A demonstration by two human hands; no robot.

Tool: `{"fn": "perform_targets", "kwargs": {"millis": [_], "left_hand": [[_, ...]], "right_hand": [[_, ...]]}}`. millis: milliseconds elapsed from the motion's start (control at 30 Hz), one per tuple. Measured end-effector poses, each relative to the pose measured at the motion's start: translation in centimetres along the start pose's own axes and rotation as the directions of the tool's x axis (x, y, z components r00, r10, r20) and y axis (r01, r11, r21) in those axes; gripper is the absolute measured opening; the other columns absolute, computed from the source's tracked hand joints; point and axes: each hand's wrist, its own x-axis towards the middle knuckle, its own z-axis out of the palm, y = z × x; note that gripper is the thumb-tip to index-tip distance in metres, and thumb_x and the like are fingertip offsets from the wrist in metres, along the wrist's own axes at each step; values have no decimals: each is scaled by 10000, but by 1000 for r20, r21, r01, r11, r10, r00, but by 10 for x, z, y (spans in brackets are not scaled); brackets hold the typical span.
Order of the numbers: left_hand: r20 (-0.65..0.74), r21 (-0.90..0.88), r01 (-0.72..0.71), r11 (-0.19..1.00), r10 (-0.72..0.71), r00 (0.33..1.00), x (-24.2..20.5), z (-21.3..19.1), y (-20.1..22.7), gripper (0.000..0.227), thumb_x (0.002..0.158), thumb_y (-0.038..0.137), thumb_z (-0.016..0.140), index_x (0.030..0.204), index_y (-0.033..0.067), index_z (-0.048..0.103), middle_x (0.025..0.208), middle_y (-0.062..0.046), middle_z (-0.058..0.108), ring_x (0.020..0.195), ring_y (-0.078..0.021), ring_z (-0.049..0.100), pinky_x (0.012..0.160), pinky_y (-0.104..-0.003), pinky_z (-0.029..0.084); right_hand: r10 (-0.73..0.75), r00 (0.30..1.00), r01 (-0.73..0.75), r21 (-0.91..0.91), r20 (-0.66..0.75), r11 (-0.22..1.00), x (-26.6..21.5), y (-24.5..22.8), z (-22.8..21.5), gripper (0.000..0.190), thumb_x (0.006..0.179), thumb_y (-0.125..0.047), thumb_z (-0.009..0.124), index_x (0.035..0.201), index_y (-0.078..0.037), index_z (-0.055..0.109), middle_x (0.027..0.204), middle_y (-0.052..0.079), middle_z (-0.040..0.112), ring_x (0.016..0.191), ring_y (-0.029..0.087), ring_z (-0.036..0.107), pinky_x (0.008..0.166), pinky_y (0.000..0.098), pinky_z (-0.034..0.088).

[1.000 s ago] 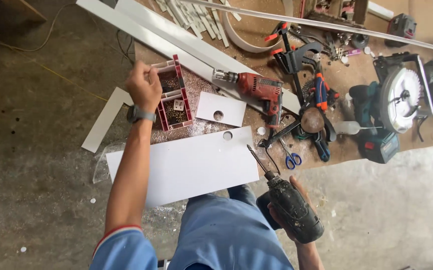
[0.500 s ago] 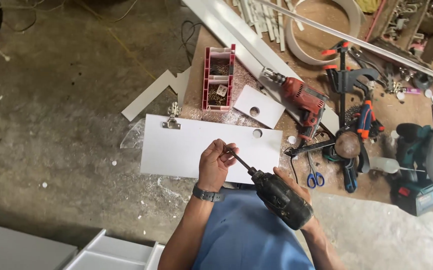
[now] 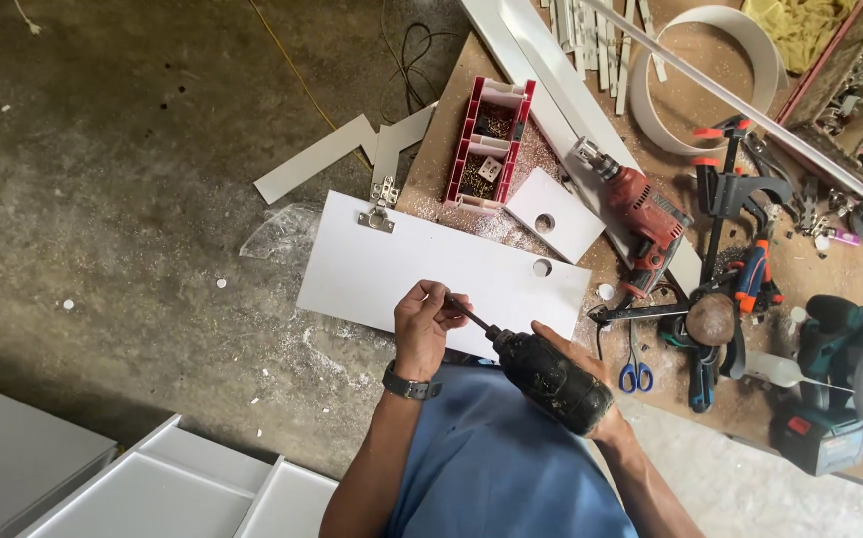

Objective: Installing metal hinges onto white cabinet doors using a cordless drill.

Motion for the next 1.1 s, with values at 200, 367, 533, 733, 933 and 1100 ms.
{"fn": "perform_targets", "kwargs": {"millis": [200, 367, 533, 733, 933, 1100], "left_hand": [[206, 99, -33, 994, 12, 978, 43, -49, 14, 196, 1044, 211, 631, 1019, 17, 647, 974, -182, 755, 868, -236, 753, 785, -370, 633], [367, 919, -210, -333, 535, 761, 144, -90, 103, 532, 857, 506, 704, 1212, 110, 683, 1254, -157, 705, 1251, -359, 594, 1136, -586, 318], [129, 870, -108, -481, 11, 992, 225, -112, 142, 695, 803, 524, 785, 1326, 95, 628, 1437, -224, 547, 1399, -412, 442, 1145, -657, 212], [-29, 973, -22, -231, -213, 977, 220, -119, 158, 750, 789, 372, 806, 1457, 141, 554, 1522, -236, 467, 1423, -381, 469, 1165, -549, 420], [172, 985, -171, 10, -55, 984, 183, -123, 159, 745, 723, 195, 829, 1426, 248, 588, 1625, -223, 239, 1488, -404, 308, 1084, -555, 431], [346, 937, -347, 24, 46, 937, 187, -141, 140, 559, 699, 230, 882, 1234, 209, 724, 1653, -221, 201, 1487, -409, 307, 991, -480, 566]], "right_hand": [[-179, 982, 176, -40, -62, 983, 12, -10, 3, 616, 778, -201, 842, 1347, -104, 629, 1429, 159, 615, 1194, 259, 687, 1019, 372, 536], [161, 987, -150, 244, -24, 958, 37, -54, -4, 844, 740, -196, 828, 1489, -110, 449, 1312, 107, 697, 1171, 212, 696, 1031, 373, 525], [280, 960, -279, 144, 10, 949, 106, -90, -5, 822, 709, -160, 861, 1454, -115, 515, 1193, 107, 732, 962, 236, 723, 896, 386, 570], [534, 827, -562, 241, 173, 792, 175, -60, 21, 446, 755, -121, 844, 1164, -21, 697, 881, 105, 793, 684, 166, 748, 628, 335, 626], [534, 828, -560, 180, 173, 809, 221, -78, 23, 459, 726, -78, 835, 1140, -49, 637, 851, 85, 773, 630, 164, 733, 570, 321, 614], [552, 815, -576, 148, 175, 804, 232, -76, 26, 417, 745, -71, 831, 1123, -22, 663, 858, 100, 782, 640, 167, 739, 562, 326, 604]]}}
